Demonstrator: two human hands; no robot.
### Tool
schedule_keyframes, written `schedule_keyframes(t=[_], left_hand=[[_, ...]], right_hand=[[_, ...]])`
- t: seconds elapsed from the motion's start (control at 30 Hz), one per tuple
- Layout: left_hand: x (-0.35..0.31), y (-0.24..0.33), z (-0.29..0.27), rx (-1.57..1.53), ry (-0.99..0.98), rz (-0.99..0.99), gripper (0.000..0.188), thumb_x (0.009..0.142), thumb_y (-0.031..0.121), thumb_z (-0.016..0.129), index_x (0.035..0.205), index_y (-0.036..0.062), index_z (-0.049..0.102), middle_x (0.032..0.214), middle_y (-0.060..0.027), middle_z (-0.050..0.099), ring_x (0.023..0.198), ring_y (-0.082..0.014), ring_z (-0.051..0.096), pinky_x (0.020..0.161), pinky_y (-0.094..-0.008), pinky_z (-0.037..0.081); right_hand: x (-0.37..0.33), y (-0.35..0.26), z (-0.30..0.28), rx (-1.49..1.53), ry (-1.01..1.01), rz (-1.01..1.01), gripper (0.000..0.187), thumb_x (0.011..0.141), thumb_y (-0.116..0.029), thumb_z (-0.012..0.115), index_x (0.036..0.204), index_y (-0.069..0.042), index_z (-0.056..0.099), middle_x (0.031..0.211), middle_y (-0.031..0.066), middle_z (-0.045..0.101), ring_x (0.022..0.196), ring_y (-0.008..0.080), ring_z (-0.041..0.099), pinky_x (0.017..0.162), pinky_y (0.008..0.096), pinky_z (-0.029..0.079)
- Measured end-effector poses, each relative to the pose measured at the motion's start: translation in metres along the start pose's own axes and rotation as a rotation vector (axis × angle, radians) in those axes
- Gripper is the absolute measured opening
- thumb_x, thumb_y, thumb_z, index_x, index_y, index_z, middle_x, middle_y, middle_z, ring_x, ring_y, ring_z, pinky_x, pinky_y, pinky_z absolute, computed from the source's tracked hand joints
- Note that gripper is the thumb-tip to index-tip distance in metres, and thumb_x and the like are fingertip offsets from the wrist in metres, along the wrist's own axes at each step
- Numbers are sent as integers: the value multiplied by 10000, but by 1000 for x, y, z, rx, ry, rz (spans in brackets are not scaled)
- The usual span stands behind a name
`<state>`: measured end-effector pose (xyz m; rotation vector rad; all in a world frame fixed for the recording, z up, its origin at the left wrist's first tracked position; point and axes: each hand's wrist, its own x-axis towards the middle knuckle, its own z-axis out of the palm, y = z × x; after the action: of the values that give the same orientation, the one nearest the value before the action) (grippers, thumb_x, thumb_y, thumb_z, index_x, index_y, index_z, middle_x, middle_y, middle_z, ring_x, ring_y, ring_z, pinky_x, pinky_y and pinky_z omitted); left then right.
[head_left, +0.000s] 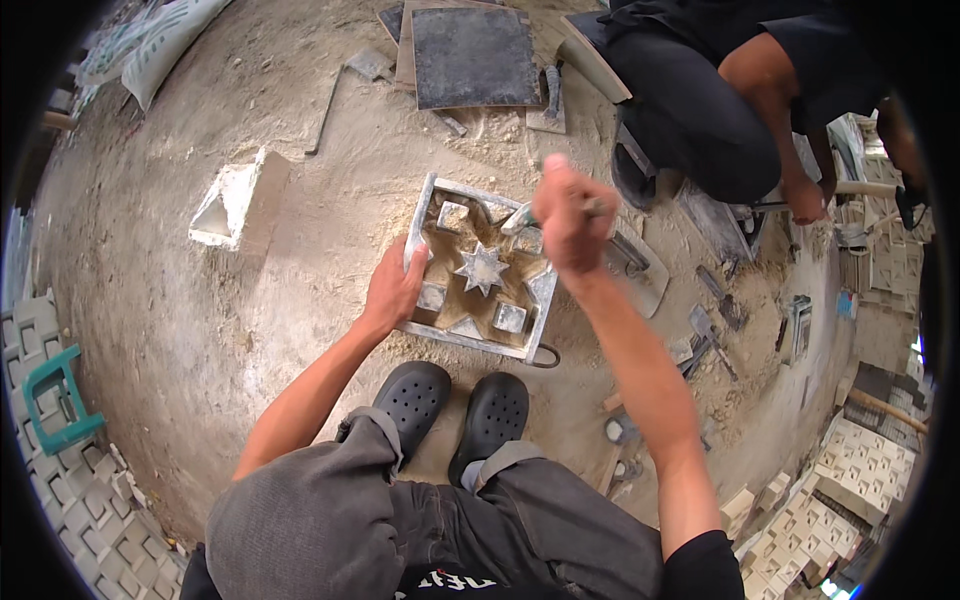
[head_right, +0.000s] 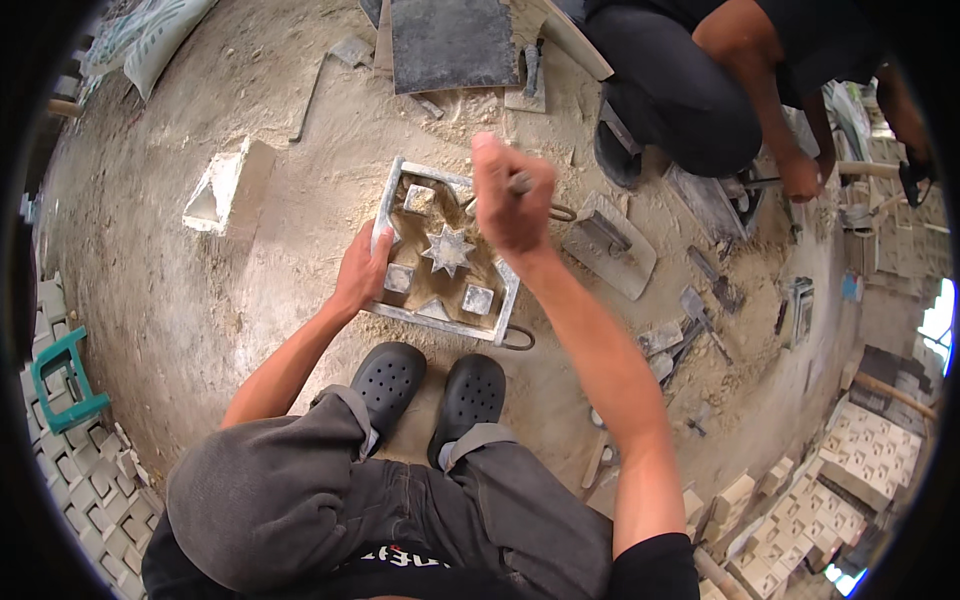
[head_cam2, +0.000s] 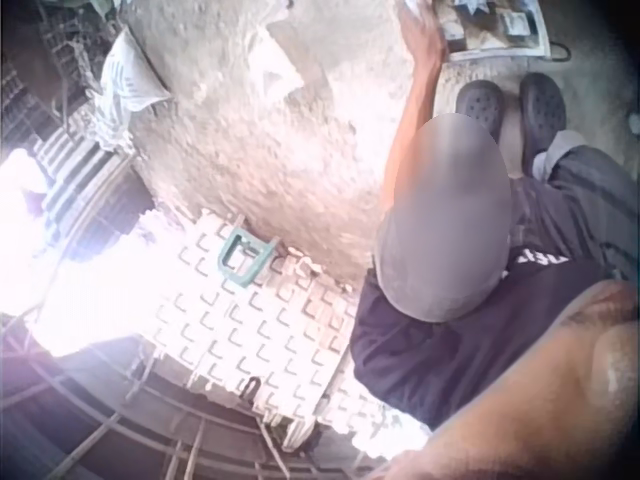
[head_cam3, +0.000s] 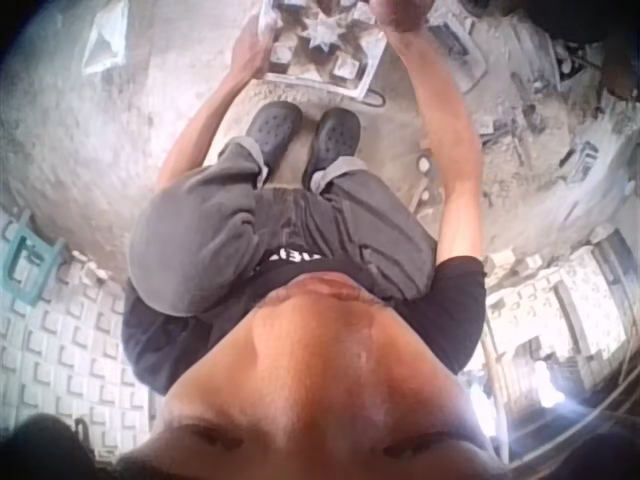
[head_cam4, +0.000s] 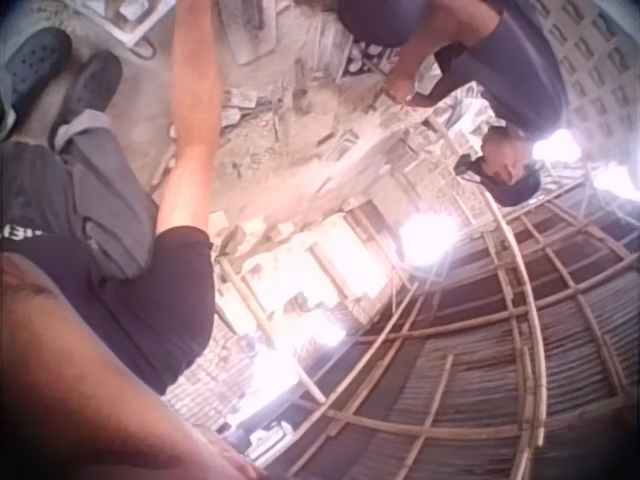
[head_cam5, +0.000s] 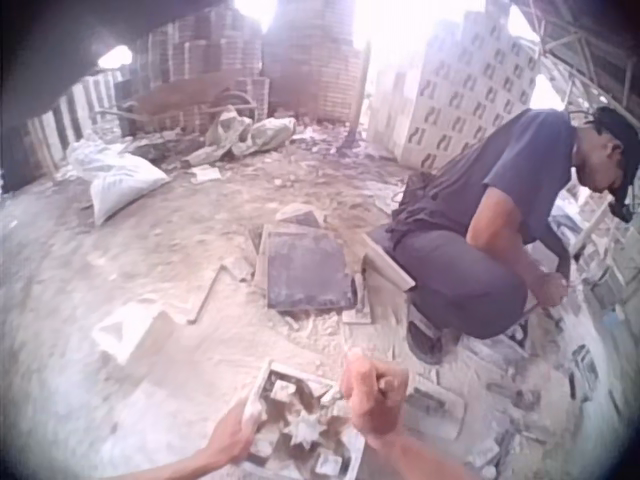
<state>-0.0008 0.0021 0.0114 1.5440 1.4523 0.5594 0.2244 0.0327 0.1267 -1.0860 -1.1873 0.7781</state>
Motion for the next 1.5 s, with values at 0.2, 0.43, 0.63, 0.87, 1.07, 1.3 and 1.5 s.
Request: schedule_keyframes(t=[0.2, 0.43, 0.63, 0.87, 1.07, 1.3, 1.5], left_hand=[[3, -3, -5, -45, -9, 16, 394, 999, 361, 439, 1122, 6, 558, 959, -226, 628, 918, -385, 601, 824, -438, 452], [1, 3, 1, -29, -18, 14, 389, 995, 356, 448, 1124, 3, 552, 1000, -244, 622, 954, -401, 594, 846, -445, 446], [0, -12, -3, 14, 18, 27, 398, 992, 359, 451, 1143, 5, 554, 1010, -255, 620, 983, -413, 589, 871, -453, 444], [4, -10, -3, 5, -36, -7, 407, 990, 366, 453, 1140, 1, 554, 1033, -251, 623, 985, -417, 588, 864, -453, 445], [0, -11, -2, 5, 55, 72, 388, 993, 356, 442, 1100, 2, 560, 972, -234, 626, 925, -405, 591, 824, -458, 446], [1, -11, -6, 11, -12, 28, 399, 994, 365, 436, 1109, 4, 563, 974, -233, 628, 928, -395, 597, 831, -451, 448], [-1, -6, 2, -2, 14, 49, 407, 995, 370, 430, 1116, 7, 567, 987, -230, 630, 938, -392, 600, 839, -443, 451]], right_hand=[[-4, 16, 16, -45, -24, 59, 457, 977, -209, 519, 568, -5, 489, 466, -54, 394, 432, 57, 341, 401, 294, 254], [-25, 25, 12, -117, 30, 51, 505, 987, -265, 511, 522, -84, 431, 485, -47, 395, 446, 39, 345, 401, 272, 230], [2, -20, 19, 57, 90, 100, 509, 986, -275, 509, 521, -98, 403, 485, -38, 405, 437, 46, 352, 403, 273, 232], [-23, 34, 14, -218, -51, -63, 517, 983, -252, 502, 513, -78, 376, 485, -37, 411, 427, 65, 338, 398, 283, 247], [-15, -5, 25, 3, 156, 79, 503, 993, -244, 485, 523, -83, 411, 495, -53, 398, 454, 47, 339, 416, 265, 251], [-19, 9, 36, -38, 106, 128, 460, 983, -203, 518, 578, -40, 372, 535, -57, 345, 513, 38, 287, 454, 280, 213], [-36, 25, 24, -198, 64, 121, 455, 952, -264, 566, 575, -27, 472, 523, -34, 390, 508, 56, 336, 465, 286, 272]])
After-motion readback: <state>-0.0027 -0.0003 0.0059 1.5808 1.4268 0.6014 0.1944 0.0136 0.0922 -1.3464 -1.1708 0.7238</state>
